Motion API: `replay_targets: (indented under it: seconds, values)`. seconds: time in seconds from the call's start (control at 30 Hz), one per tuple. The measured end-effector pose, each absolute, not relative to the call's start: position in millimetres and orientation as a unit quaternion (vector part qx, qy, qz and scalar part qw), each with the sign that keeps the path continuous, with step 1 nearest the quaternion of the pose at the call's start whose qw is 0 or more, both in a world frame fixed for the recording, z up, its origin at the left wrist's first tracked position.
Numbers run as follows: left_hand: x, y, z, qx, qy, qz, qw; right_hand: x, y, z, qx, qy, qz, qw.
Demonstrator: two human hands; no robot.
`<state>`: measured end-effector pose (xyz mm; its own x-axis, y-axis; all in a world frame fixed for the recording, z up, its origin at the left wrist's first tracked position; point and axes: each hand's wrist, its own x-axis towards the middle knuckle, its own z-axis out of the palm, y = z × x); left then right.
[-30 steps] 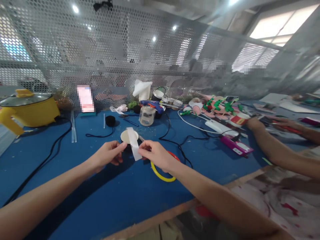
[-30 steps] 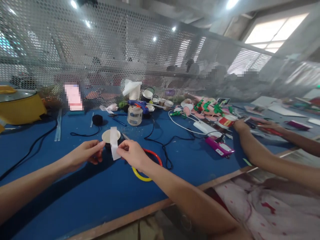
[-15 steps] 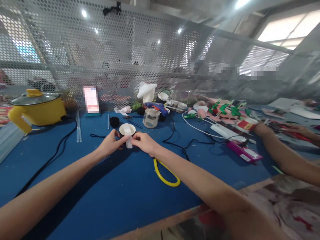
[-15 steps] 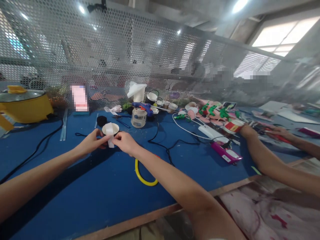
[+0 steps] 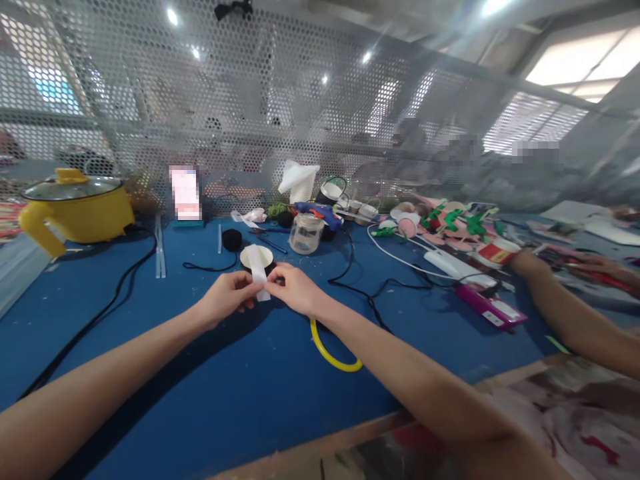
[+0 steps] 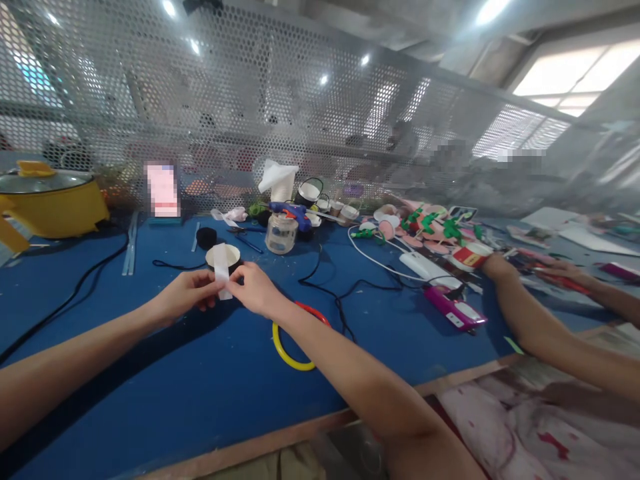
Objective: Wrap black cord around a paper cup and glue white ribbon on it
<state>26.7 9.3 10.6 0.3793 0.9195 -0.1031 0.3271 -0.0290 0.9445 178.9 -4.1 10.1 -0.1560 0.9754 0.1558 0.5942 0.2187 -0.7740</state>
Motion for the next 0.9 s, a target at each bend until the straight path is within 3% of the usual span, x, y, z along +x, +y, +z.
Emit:
replay_targets:
  seconds: [0.2,0.33,0.4,0.57,0.9]
  values:
    - [25,6,9,0.659,0.476,0.301,0.498,181,-18,11,-0.533,-0.712,0.177,0.422]
    - [22,-1,19,0.749,0.499,0.347,0.263,180,-22,11,-0.527,-0.722,0.12,0.432]
    - [23,-7,26,0.801,0.429,0.372,0.188,180,-22,10,-0.532,-0.722,0.124,0.425]
    - [30,-22,29,0.846,0.295,0.346,0.28,178,-24,9,-0.506,-0.743,0.161,0.408]
    - [17,-9,51,0.79,0.426,0.334,0.289,190,-29,22,-0.528,-0.716,0.195,0.412]
